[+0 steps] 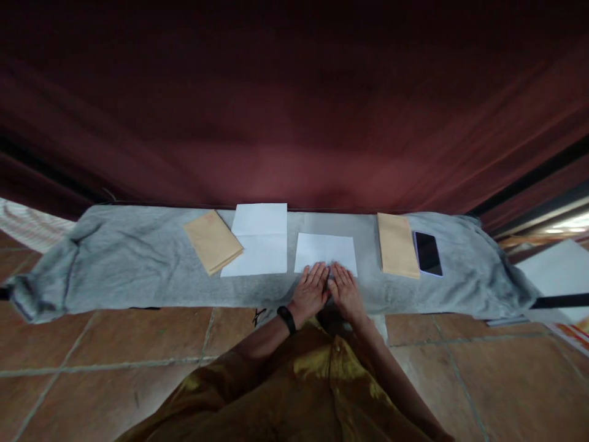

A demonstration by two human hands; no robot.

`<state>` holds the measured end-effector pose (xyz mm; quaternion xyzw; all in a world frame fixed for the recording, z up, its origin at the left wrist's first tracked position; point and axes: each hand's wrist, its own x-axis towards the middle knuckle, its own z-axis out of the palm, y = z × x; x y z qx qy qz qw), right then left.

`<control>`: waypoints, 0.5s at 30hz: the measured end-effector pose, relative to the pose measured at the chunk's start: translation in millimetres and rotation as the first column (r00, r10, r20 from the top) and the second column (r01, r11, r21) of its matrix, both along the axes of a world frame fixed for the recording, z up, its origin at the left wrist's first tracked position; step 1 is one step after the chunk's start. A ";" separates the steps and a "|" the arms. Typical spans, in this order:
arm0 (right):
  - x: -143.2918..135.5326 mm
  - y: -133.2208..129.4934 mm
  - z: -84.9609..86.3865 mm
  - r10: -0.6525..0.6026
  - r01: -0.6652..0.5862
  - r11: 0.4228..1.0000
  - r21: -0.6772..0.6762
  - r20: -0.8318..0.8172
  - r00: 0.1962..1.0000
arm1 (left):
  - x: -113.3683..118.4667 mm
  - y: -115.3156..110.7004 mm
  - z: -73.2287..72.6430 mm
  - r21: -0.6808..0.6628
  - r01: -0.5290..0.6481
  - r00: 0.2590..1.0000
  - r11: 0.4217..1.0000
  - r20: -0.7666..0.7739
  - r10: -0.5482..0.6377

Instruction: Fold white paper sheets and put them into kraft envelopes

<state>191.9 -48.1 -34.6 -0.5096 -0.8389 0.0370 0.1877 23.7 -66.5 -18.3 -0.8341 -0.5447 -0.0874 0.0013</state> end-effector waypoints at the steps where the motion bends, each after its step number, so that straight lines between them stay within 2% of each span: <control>1: -3.5 -1.2 0.7 0.027 -0.027 1.000 -0.003 0.016 0.999 | 1.0 0.4 -0.2 -0.006 0.000 1.000 1.000 -0.005 0.000; 5: -7.5 -4.3 1.7 0.030 -0.031 0.999 0.015 0.063 0.998 | 2.7 1.4 -0.8 -0.009 0.011 1.000 1.000 -0.010 -0.011; 15: 15.1 -8.1 -7.6 -0.066 0.060 0.993 0.102 0.055 0.996 | -4.7 -1.1 1.7 -0.003 0.019 0.999 1.000 0.030 -0.019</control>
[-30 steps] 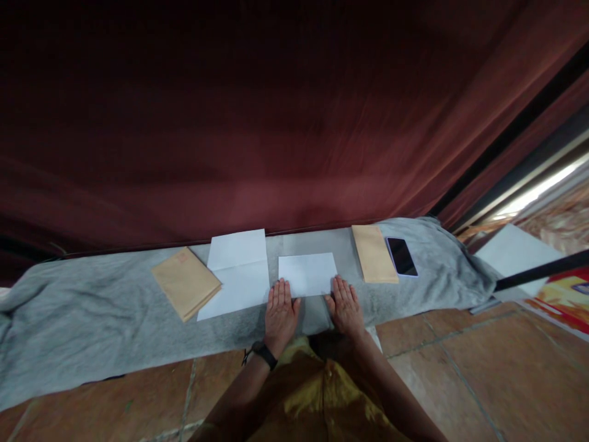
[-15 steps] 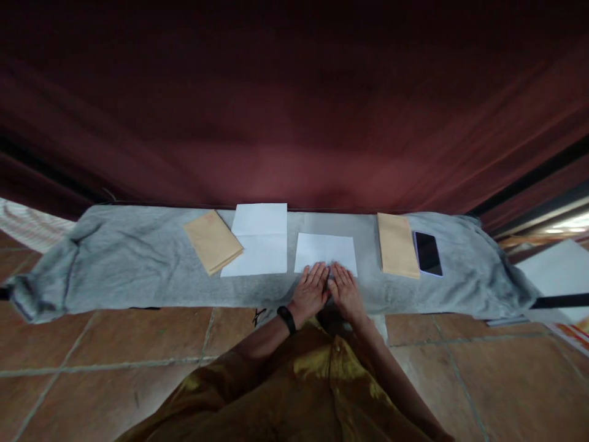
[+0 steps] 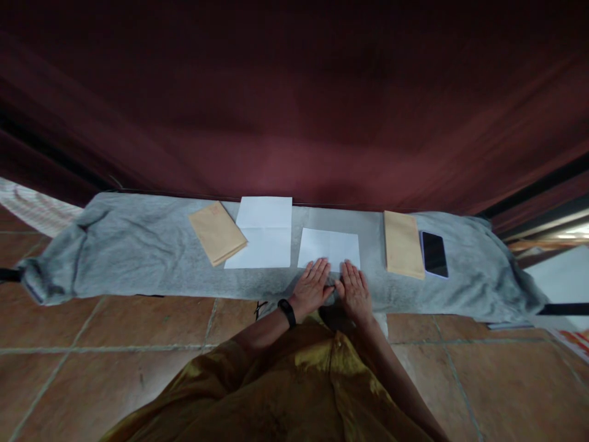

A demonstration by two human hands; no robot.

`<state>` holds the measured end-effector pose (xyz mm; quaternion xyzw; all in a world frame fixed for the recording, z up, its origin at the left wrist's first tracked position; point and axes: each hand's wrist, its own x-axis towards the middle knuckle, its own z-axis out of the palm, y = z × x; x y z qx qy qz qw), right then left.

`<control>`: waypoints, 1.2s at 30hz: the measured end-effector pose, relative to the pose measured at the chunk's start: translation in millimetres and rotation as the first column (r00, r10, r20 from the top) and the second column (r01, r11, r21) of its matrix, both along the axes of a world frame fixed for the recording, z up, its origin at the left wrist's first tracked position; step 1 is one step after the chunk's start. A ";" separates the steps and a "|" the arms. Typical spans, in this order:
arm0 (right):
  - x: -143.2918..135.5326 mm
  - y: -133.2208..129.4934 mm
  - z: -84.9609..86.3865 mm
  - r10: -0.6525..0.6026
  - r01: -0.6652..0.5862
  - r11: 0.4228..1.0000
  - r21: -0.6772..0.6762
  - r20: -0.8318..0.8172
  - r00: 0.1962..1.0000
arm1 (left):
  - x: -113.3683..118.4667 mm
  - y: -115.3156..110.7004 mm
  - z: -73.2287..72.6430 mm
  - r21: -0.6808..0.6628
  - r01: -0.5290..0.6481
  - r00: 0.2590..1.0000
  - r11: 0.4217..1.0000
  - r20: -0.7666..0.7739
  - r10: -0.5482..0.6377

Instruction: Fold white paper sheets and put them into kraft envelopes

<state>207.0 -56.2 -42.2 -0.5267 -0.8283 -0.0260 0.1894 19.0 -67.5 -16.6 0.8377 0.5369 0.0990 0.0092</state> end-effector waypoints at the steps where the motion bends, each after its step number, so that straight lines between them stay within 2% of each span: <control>1: 1.7 -0.7 -0.8 -0.011 0.011 1.000 0.013 0.000 1.000 | -1.7 -0.2 0.0 -0.001 -0.009 1.000 1.000 0.005 0.009; 6: 4.6 -2.6 -0.3 -0.057 0.057 0.997 0.045 -0.003 0.998 | -11.6 1.2 -1.4 -0.007 -0.093 0.995 0.996 0.024 0.093; 10: 3.2 -2.2 1.5 -0.061 0.061 0.998 0.026 -0.006 0.998 | -10.3 9.1 -2.6 -0.005 -0.136 0.990 0.991 0.032 0.136; 20: 2.9 -2.3 -0.9 -0.063 0.063 0.998 0.015 -0.003 0.998 | 19.1 61.7 -9.6 -0.008 -0.071 0.996 0.997 0.059 0.071; 24: 1.6 -1.7 -0.6 -0.079 0.078 0.997 -0.011 -0.009 0.997 | 17.4 83.3 -11.7 0.011 -0.077 0.994 0.997 0.082 0.076; 30: -0.4 -0.8 3.9 -0.085 0.084 0.996 -0.032 -0.022 0.996 | 14.1 115.9 -6.0 -0.057 -0.120 0.992 0.991 0.036 0.123; 33: -1.2 -1.1 6.7 -0.093 0.092 0.994 -0.052 -0.008 0.996 | 14.7 124.2 -5.0 -0.051 -0.133 0.990 0.990 0.030 0.135; 36: -1.7 -1.4 7.6 -0.100 0.100 0.994 -0.053 -0.003 0.995 | 12.8 120.8 -7.4 -0.020 -0.103 0.994 0.994 0.034 0.104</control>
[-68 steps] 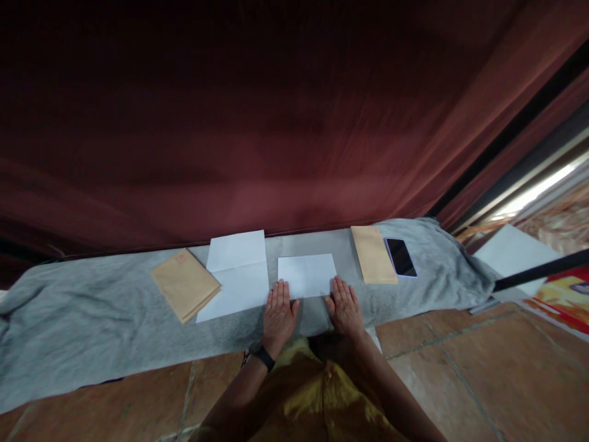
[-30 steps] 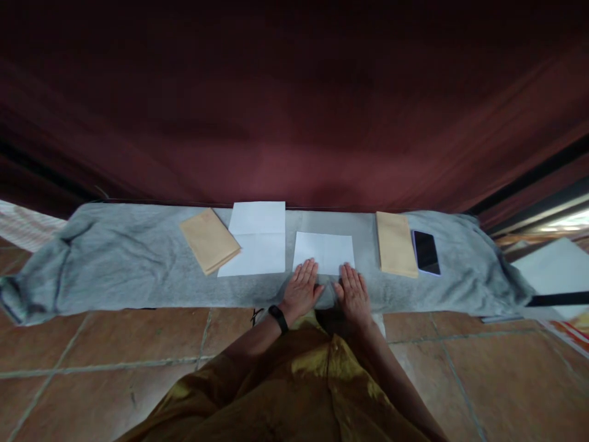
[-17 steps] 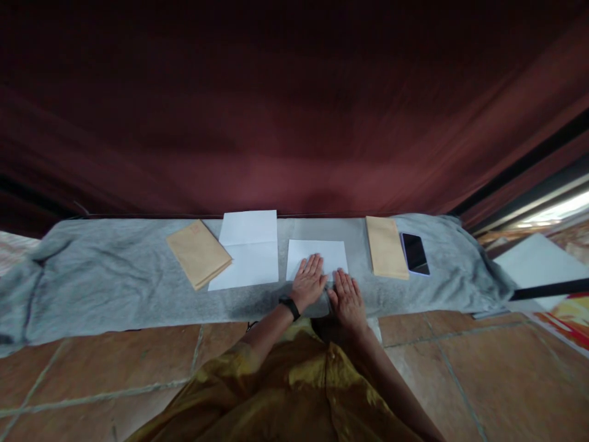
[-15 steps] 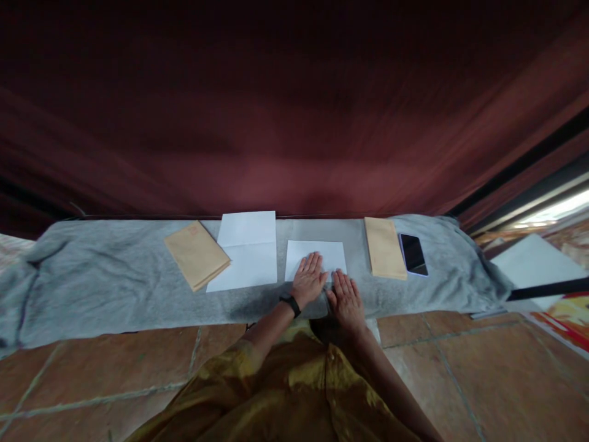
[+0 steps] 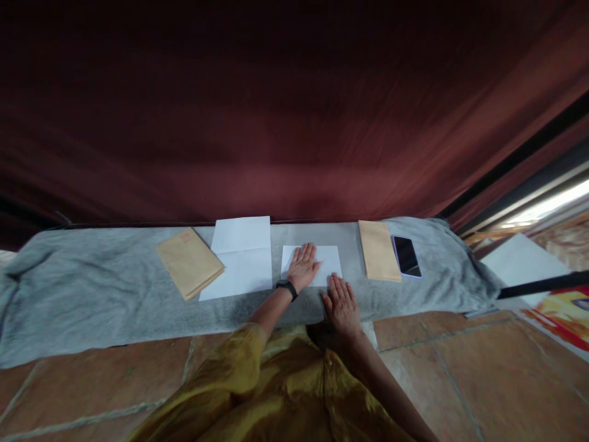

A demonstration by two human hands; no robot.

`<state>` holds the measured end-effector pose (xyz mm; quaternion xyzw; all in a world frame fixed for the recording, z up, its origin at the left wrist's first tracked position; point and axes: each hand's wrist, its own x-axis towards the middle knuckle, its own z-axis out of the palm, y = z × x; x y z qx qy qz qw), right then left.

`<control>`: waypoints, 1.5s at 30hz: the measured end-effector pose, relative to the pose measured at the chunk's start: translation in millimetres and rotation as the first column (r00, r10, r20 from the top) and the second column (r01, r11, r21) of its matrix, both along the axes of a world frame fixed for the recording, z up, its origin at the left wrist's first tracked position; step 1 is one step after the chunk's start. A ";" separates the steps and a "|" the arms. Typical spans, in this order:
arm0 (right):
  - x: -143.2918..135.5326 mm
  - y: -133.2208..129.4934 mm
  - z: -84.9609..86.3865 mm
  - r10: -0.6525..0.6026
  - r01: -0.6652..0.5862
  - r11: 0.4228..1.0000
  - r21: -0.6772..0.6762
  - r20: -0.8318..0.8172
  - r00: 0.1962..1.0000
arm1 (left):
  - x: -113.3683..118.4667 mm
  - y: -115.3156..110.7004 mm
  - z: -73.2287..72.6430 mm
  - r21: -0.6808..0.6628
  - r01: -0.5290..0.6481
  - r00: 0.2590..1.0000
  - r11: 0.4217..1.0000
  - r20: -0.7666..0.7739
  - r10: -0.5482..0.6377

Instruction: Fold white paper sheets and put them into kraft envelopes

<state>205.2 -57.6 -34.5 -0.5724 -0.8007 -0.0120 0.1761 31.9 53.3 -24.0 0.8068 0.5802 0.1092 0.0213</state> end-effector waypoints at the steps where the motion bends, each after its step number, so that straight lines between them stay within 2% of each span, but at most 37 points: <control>1: -0.1 0.0 -0.1 -0.003 0.003 1.000 0.002 -0.001 1.000 | -1.4 -3.7 -1.1 0.012 0.021 1.000 1.000 0.001 -0.021; 5: -0.3 -0.1 -2.1 0.001 0.000 1.000 0.008 -0.015 1.000 | -8.8 -26.9 -4.5 0.054 0.115 0.993 0.992 -0.004 -0.115; 11: 0.8 -2.2 -5.1 0.005 -0.005 1.000 0.029 -0.013 1.000 | -22.5 -67.1 -2.7 0.046 0.220 0.975 0.974 -0.033 -0.219; 16: 1.7 6.6 0.7 0.011 -0.011 1.000 -0.016 -0.032 0.999 | -35.1 -94.8 1.3 0.030 0.312 0.949 0.950 -0.060 -0.310; 20: -9.5 28.7 10.7 0.155 -0.164 0.982 -0.099 -0.090 0.984 | -38.1 -104.1 3.3 0.018 0.332 0.942 0.943 -0.061 -0.331; 22: -20.0 41.4 14.2 0.254 -0.265 0.956 -0.123 -0.100 0.962 | -37.5 -105.1 4.0 0.012 0.330 0.943 0.944 -0.057 -0.329; 25: -36.4 59.2 15.6 0.293 -0.300 0.945 -0.126 -0.074 0.953 | -36.3 -105.4 5.4 0.011 0.326 0.944 0.945 -0.054 -0.325; 32: -50.8 93.2 9.9 0.197 -0.197 0.979 -0.046 -0.012 0.980 | -35.6 -105.3 8.4 0.015 0.302 0.952 0.953 -0.050 -0.301; 38: -45.8 102.3 4.3 0.122 -0.122 0.992 -0.015 0.015 0.992 | -35.2 -104.4 8.0 0.010 0.296 0.955 0.955 -0.031 -0.296; 41: -40.5 102.8 0.3 0.068 -0.068 0.998 0.007 0.003 0.998 | -34.2 -105.6 4.8 0.040 0.223 0.975 0.974 -0.016 -0.223; 45: -32.5 101.7 -3.2 -0.010 0.012 0.999 0.041 -0.042 0.999 | -34.0 -104.7 -2.9 0.079 0.038 0.999 0.996 0.004 -0.038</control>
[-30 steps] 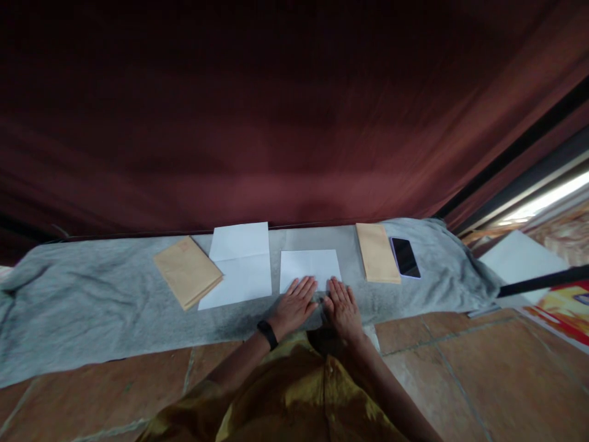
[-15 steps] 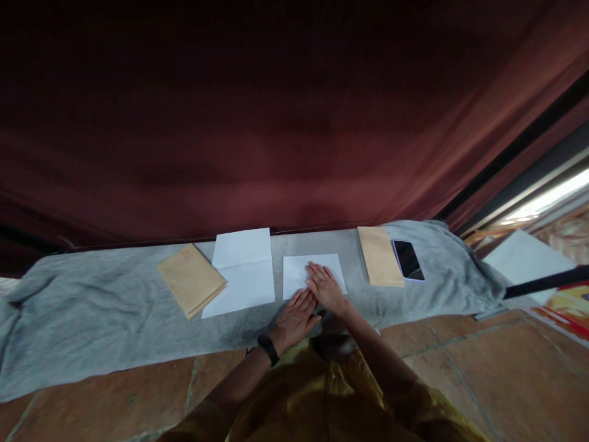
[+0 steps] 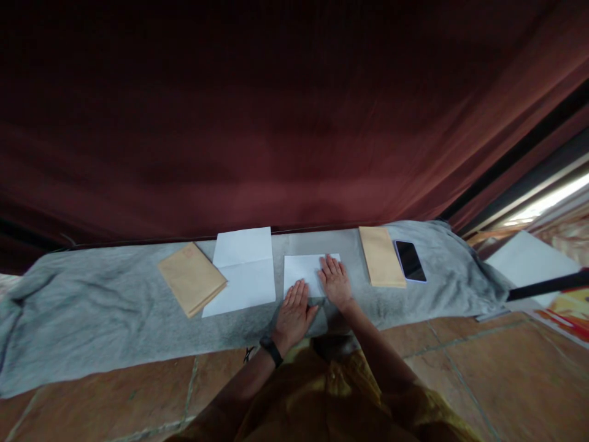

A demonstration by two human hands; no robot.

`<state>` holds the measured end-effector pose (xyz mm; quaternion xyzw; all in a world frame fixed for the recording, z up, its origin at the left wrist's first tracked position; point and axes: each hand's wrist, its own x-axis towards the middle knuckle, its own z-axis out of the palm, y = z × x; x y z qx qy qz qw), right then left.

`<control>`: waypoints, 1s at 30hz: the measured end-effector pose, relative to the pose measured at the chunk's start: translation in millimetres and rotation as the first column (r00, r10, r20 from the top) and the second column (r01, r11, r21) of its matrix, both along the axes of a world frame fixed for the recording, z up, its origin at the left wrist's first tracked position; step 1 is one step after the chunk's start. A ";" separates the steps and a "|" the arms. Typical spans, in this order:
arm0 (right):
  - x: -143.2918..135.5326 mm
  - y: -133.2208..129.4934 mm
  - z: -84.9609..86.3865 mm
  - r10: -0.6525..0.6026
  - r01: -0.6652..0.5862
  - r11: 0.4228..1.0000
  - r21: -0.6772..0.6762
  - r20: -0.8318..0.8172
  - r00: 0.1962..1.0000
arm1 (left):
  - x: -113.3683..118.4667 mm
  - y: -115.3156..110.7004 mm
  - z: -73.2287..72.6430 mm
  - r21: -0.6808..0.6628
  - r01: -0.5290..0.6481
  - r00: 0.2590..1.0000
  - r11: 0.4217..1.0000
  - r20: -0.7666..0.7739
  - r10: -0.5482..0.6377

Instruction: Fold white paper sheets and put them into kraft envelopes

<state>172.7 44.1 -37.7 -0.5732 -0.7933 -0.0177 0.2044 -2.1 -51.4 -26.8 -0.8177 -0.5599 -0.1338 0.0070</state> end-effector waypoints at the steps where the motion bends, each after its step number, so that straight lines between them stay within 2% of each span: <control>1: 1.5 -0.6 -0.1 -0.010 0.010 1.000 -0.001 -0.002 1.000 | 0.2 1.7 -1.8 0.010 -0.055 0.998 0.998 0.010 0.055; 4: 3.9 -2.5 1.2 -0.027 0.027 0.999 -0.020 0.022 0.999 | 5.2 11.5 -4.6 0.037 -0.229 0.973 0.973 0.041 0.227; 6: 4.5 -3.4 2.4 -0.033 0.034 0.999 -0.030 0.045 0.998 | 14.3 21.9 -3.7 0.037 -0.286 0.957 0.958 0.057 0.283; 11: 7.1 -2.6 1.9 -0.012 0.018 0.998 -0.062 0.104 0.995 | 48.6 52.1 2.2 -0.058 -0.178 0.980 0.982 0.077 0.182; 14: 8.1 -1.0 -0.3 -0.020 0.029 0.997 -0.071 0.130 0.991 | 57.6 66.1 2.6 -0.110 -0.168 0.982 0.980 0.064 0.175; 17: 7.1 0.0 -2.6 -0.031 0.037 0.998 -0.042 0.126 0.992 | 51.3 74.4 0.2 -0.088 -0.187 0.979 0.978 0.060 0.192; 22: 4.8 0.6 -5.6 -0.055 0.053 0.998 0.019 0.088 0.995 | 27.8 80.1 -3.0 -0.022 -0.283 0.957 0.959 0.061 0.284; 30: 3.3 0.1 -7.1 -0.071 0.068 0.997 0.037 0.066 0.995 | 6.7 76.7 -11.5 0.057 -0.407 0.911 0.912 0.107 0.399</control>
